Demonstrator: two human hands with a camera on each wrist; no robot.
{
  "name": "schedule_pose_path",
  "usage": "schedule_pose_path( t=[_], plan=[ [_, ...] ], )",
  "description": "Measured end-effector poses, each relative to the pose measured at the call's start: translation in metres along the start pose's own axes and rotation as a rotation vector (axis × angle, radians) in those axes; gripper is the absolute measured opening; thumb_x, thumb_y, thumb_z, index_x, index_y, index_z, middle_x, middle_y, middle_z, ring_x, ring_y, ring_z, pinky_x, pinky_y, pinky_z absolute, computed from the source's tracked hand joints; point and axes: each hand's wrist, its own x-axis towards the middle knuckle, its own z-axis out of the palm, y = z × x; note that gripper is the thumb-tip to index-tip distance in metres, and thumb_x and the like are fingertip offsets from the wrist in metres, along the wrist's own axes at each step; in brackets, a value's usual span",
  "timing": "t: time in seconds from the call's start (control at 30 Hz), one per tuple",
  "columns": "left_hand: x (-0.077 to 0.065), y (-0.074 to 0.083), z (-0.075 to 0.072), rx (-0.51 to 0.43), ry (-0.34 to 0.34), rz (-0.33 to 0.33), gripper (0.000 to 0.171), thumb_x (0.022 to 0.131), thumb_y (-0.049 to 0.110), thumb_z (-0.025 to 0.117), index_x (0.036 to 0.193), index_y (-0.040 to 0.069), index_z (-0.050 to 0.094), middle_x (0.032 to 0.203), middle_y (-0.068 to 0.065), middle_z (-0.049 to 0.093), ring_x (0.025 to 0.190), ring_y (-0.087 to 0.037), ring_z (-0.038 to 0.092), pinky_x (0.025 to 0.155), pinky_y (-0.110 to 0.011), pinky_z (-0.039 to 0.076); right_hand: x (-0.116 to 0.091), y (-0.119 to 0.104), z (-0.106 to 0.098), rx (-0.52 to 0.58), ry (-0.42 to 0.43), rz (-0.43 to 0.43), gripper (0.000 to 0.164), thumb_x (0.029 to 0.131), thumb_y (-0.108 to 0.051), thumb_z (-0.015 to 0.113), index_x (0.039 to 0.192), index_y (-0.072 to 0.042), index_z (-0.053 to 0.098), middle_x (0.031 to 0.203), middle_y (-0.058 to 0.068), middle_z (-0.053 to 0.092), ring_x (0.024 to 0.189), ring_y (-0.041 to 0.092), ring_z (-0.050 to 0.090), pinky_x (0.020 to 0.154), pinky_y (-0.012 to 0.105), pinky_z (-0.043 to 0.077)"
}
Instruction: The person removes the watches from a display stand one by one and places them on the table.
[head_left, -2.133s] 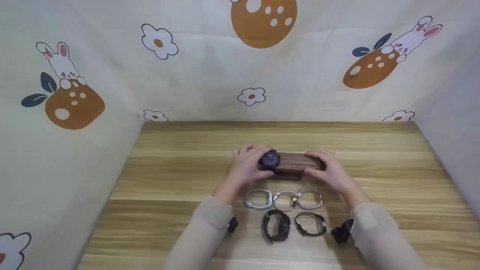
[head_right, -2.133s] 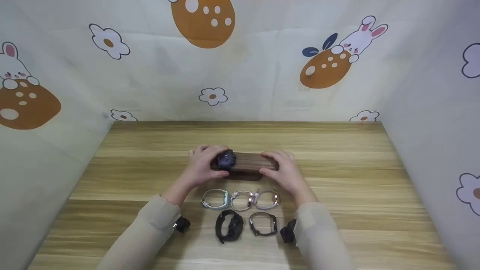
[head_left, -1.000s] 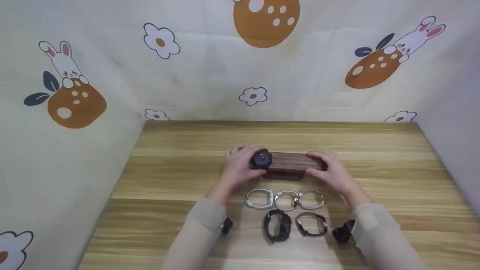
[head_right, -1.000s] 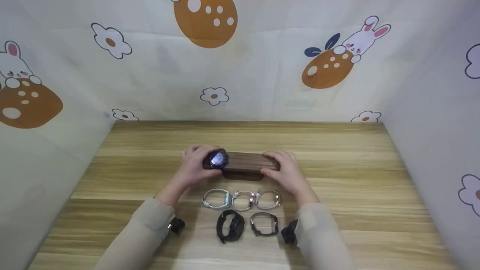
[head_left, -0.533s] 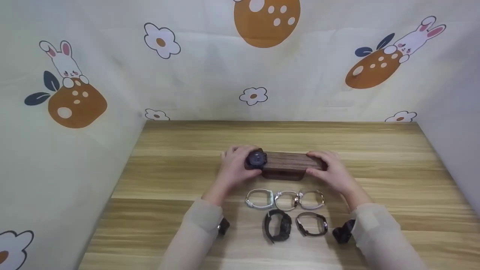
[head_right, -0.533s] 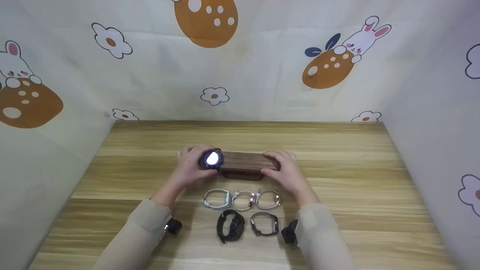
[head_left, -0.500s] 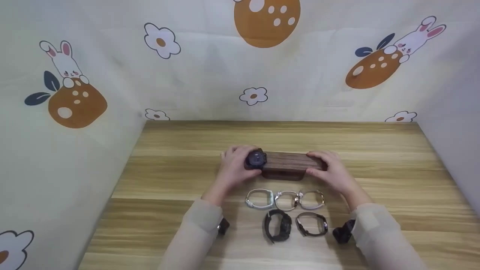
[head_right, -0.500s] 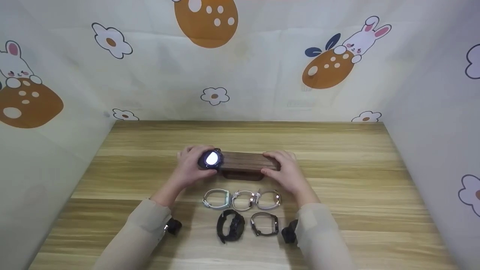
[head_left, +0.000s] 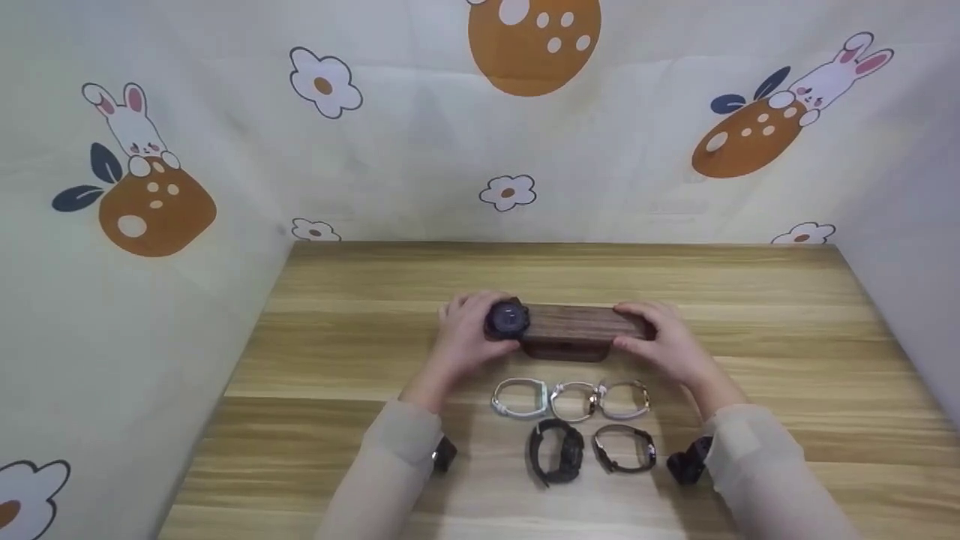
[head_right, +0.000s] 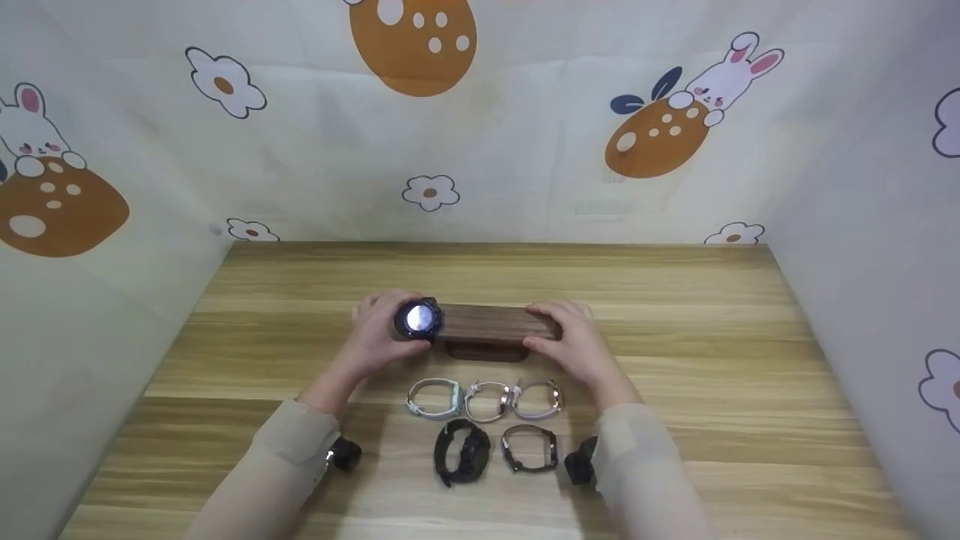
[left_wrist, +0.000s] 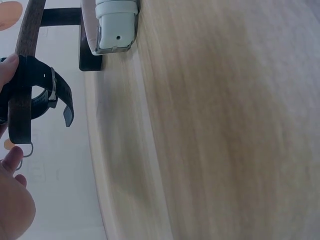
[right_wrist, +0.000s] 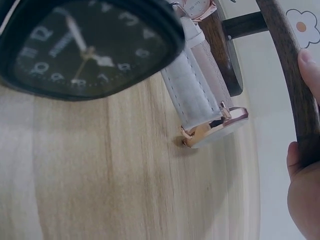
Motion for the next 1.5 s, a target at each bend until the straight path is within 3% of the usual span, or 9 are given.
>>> schedule_pose_path(
  t=[0.27, 0.57, 0.73, 1.0, 1.17, 1.5],
  plan=[
    [-0.002, -0.003, 0.001, -0.046, -0.008, -0.059, 0.070, 0.065, 0.033, 0.083, 0.127, 0.020, 0.054, 0.126, 0.000, 0.055, 0.109, -0.024, 0.042, 0.093, -0.042, 0.028, 0.002, 0.000, -0.001, -0.003, 0.002, -0.024, 0.052, 0.076, -0.019, 0.077, 0.124, -0.008, 0.059, 0.125, 0.016, 0.055, 0.115, 0.034, 0.042, 0.100, 0.052, 0.031],
    [-0.003, -0.006, 0.003, -0.094, -0.005, -0.051, 0.070, 0.064, 0.031, 0.083, 0.127, 0.019, 0.053, 0.127, -0.002, 0.055, 0.111, -0.026, 0.042, 0.095, -0.043, 0.028, 0.004, 0.001, -0.003, 0.013, -0.033, 0.022, 0.054, 0.076, -0.022, 0.077, 0.125, -0.010, 0.058, 0.126, 0.016, 0.054, 0.115, 0.035, 0.041, 0.100, 0.054, 0.030],
    [-0.004, -0.011, 0.006, -0.211, -0.006, -0.054, 0.073, 0.064, 0.027, 0.084, 0.128, 0.014, 0.051, 0.127, -0.005, 0.054, 0.115, -0.027, 0.042, 0.100, -0.044, 0.029, 0.003, 0.000, -0.004, 0.011, -0.045, 0.039, 0.056, 0.077, -0.026, 0.076, 0.127, -0.011, 0.056, 0.128, 0.015, 0.052, 0.116, 0.035, 0.041, 0.100, 0.056, 0.030],
    [-0.008, -0.016, 0.013, -0.578, -0.083, -0.152, 0.079, 0.068, 0.014, 0.082, 0.135, 0.011, 0.041, 0.132, -0.013, 0.050, 0.123, -0.031, 0.044, 0.108, -0.050, 0.025, 0.002, 0.001, -0.002, 0.016, -0.037, 0.022, 0.055, 0.077, -0.026, 0.076, 0.126, -0.011, 0.057, 0.129, 0.014, 0.052, 0.117, 0.034, 0.040, 0.101, 0.055, 0.030],
    [-0.010, -0.018, 0.014, -0.624, -0.080, -0.172, 0.079, 0.067, 0.012, 0.081, 0.135, 0.012, 0.040, 0.132, -0.014, 0.048, 0.123, -0.032, 0.043, 0.108, -0.051, 0.023, 0.002, 0.001, -0.001, 0.017, -0.035, 0.022, 0.055, 0.077, -0.028, 0.076, 0.126, -0.013, 0.057, 0.129, 0.013, 0.052, 0.117, 0.033, 0.041, 0.101, 0.055, 0.030],
    [-0.013, -0.024, 0.013, -0.664, -0.036, -0.202, 0.078, 0.066, 0.009, 0.081, 0.133, 0.010, 0.041, 0.129, -0.019, 0.048, 0.116, -0.034, 0.049, 0.102, -0.047, 0.034, 0.003, 0.001, -0.003, 0.028, -0.023, 0.020, 0.055, 0.076, -0.026, 0.076, 0.125, -0.011, 0.057, 0.128, 0.015, 0.052, 0.117, 0.035, 0.041, 0.100, 0.056, 0.029]
  ],
)
